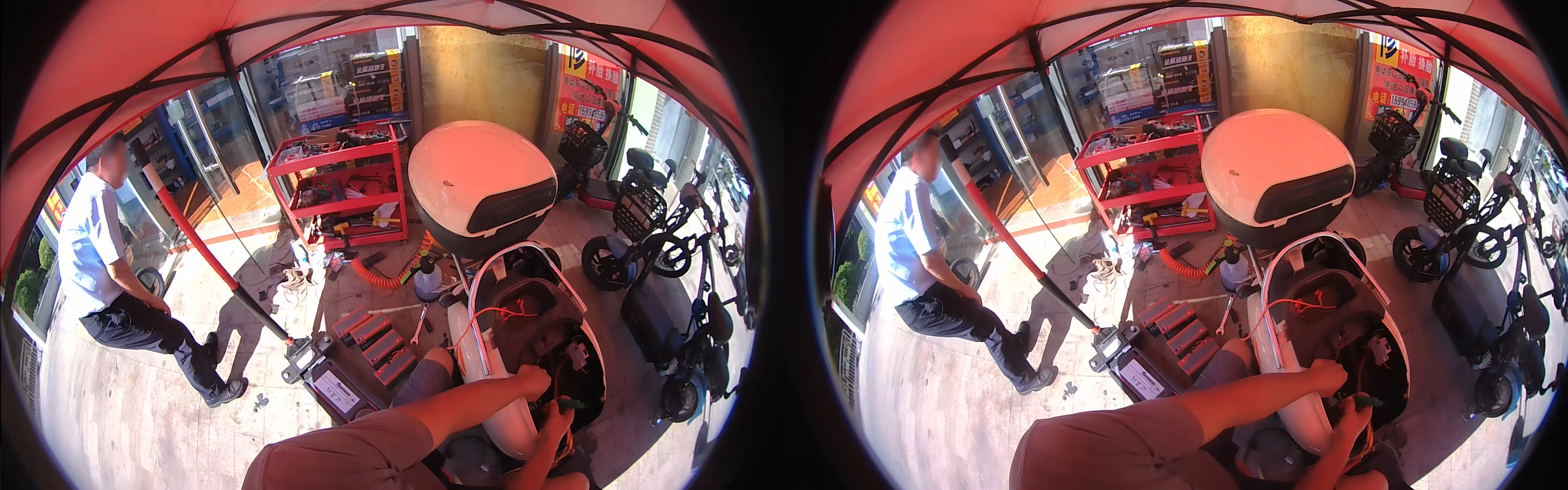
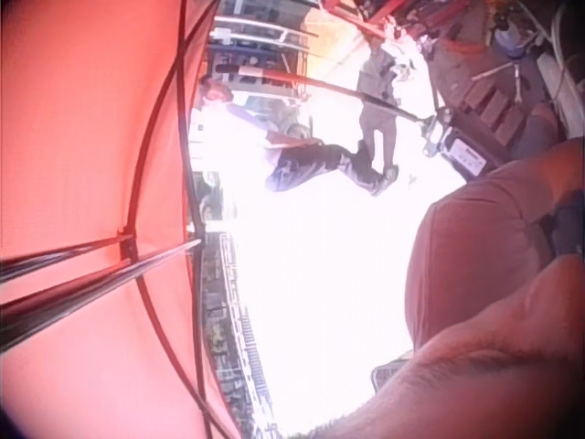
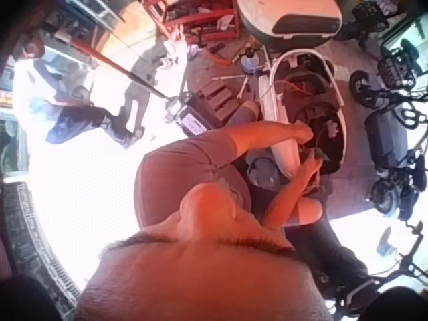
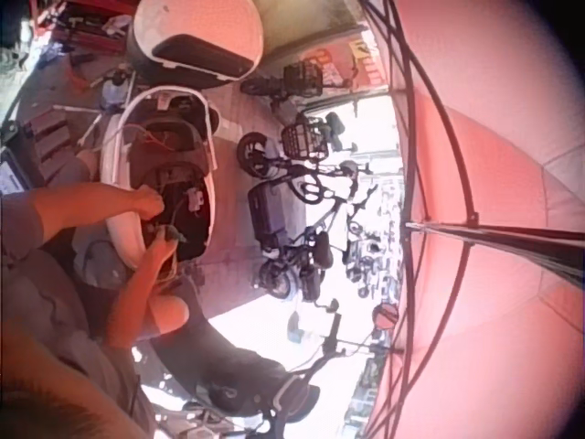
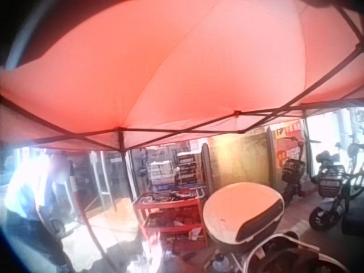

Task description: The person uses a green-handled screwdriver to tighten or adjust connections on wires inside the open compartment of a white electric scooter. The person works continuously on the wiring harness while seated on the scooter in a workshop area.

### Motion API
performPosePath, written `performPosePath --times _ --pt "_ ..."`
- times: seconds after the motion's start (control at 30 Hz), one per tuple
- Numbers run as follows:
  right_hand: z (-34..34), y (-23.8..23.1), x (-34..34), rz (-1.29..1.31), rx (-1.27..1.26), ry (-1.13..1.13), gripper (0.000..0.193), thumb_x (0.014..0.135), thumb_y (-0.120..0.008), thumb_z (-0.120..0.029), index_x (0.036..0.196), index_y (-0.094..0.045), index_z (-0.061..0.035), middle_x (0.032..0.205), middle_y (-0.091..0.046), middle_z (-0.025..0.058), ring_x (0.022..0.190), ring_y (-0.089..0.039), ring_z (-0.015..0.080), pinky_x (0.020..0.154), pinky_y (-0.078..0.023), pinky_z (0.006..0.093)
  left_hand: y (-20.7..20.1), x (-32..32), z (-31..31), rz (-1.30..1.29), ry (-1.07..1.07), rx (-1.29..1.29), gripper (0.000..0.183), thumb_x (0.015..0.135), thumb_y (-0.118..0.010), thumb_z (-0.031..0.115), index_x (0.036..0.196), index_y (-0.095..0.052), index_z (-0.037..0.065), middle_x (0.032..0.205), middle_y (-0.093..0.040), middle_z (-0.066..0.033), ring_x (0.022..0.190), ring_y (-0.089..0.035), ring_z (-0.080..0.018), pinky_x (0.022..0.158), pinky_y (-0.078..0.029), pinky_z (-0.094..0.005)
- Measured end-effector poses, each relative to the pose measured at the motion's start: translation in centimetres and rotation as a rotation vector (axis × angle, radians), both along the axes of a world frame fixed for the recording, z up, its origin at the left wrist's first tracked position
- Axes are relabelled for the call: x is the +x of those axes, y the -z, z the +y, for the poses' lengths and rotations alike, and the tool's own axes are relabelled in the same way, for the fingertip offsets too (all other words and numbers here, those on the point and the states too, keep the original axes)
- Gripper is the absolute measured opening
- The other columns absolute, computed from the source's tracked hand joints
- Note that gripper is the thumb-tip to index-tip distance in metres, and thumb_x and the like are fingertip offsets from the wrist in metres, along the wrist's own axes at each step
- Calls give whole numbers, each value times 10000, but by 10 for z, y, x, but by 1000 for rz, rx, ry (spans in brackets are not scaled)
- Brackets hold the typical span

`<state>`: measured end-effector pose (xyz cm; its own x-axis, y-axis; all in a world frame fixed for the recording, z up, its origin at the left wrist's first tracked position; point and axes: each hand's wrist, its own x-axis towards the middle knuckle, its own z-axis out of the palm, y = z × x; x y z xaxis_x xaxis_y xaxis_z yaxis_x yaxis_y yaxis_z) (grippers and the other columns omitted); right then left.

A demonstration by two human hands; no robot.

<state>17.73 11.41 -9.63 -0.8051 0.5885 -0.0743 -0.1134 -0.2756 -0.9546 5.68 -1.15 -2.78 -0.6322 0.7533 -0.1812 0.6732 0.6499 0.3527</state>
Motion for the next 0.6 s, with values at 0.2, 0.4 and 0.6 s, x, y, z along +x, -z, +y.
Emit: performPosePath --times 0.2,0.4,0.6 --pt "5 5 -1 -72 65 -40 205 898 -629 20 1091 -582 -32 847 -563 17 694 -546 107 636 -458 261 2 0 3 -17 -2 -14 184 691 -755 79 867 -803 57 964 -774 -160 971 -752 -325 768 -615 -437" --pt "10 9 1 -114 91 -85 289 894 -635 6 1176 -580 -24 826 -542 1 692 -527 100 640 -425 236 -7 -2 4 -90 11 -75 212 708 -759 75 913 -813 68 982 -777 -142 982 -749 -302 764 -611 -408" --pt "11 9 3 -192 86 -94 319 891 -641 -16 1203 -577 -23 818 -530 -16 685 -501 83 620 -407 230 -3 -1 6 -118 31 -78 228 728 -759 104 948 -813 78 1015 -777 -130 1012 -741 -288 783 -608 -397"
